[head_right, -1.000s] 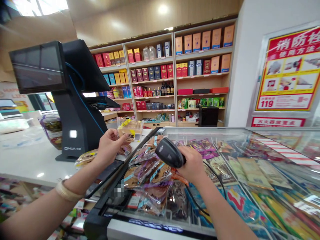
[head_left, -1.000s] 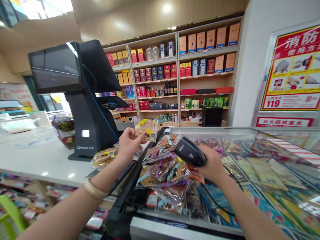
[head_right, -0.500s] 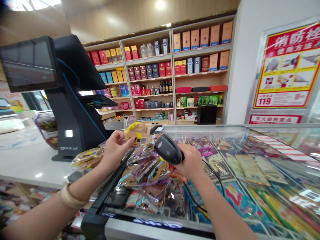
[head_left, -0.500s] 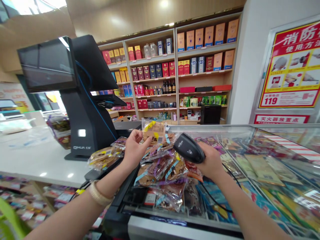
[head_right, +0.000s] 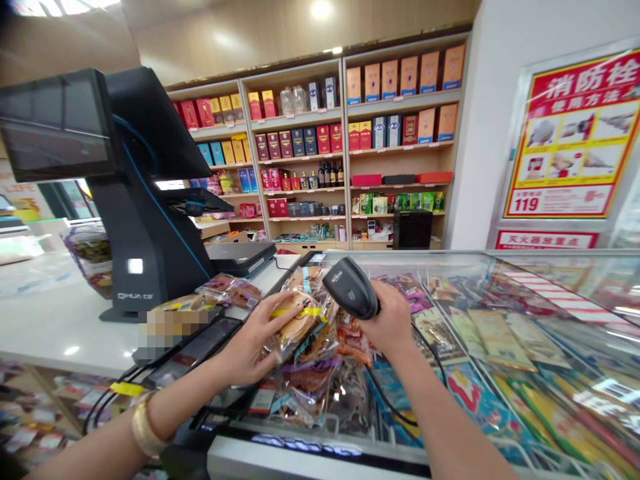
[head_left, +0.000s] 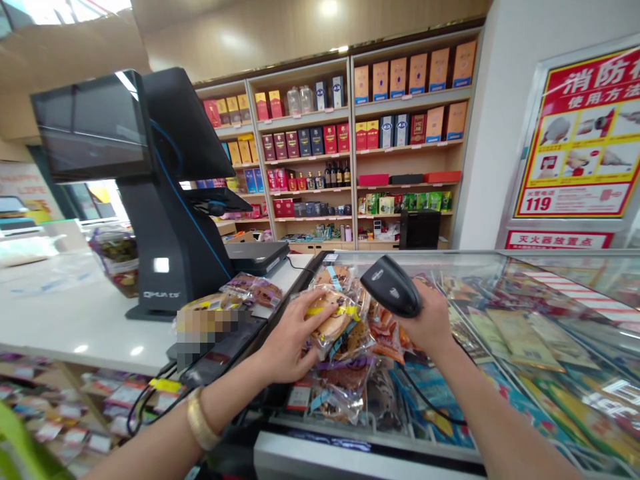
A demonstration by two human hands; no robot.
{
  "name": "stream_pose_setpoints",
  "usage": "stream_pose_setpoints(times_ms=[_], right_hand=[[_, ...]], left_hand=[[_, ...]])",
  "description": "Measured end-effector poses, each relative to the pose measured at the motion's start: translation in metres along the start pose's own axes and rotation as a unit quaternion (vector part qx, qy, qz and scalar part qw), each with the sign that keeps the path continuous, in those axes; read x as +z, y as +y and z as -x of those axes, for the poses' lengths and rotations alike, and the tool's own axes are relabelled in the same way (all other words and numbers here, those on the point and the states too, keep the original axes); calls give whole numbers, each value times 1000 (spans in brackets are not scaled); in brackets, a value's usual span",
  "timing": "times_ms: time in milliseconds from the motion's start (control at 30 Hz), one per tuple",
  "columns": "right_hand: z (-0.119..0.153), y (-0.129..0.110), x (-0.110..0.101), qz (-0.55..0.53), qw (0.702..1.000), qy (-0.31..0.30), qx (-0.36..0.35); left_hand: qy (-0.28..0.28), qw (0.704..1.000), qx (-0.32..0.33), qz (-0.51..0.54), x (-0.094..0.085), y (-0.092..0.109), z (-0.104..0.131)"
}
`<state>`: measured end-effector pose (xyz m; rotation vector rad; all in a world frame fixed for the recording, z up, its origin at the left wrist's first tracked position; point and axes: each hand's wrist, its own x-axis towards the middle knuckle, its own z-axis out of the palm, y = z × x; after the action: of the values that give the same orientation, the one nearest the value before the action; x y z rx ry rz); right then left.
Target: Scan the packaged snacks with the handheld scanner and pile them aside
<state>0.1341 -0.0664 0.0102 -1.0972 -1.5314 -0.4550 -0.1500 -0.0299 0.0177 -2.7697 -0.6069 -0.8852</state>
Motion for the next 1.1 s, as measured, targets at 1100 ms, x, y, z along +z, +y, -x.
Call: stream_pose_setpoints(times_ms=[1100], right_hand=[[4,4,2,9,999,-13,-43]], left_hand=[[-62,861,-436,-254,-18,-97,-3]])
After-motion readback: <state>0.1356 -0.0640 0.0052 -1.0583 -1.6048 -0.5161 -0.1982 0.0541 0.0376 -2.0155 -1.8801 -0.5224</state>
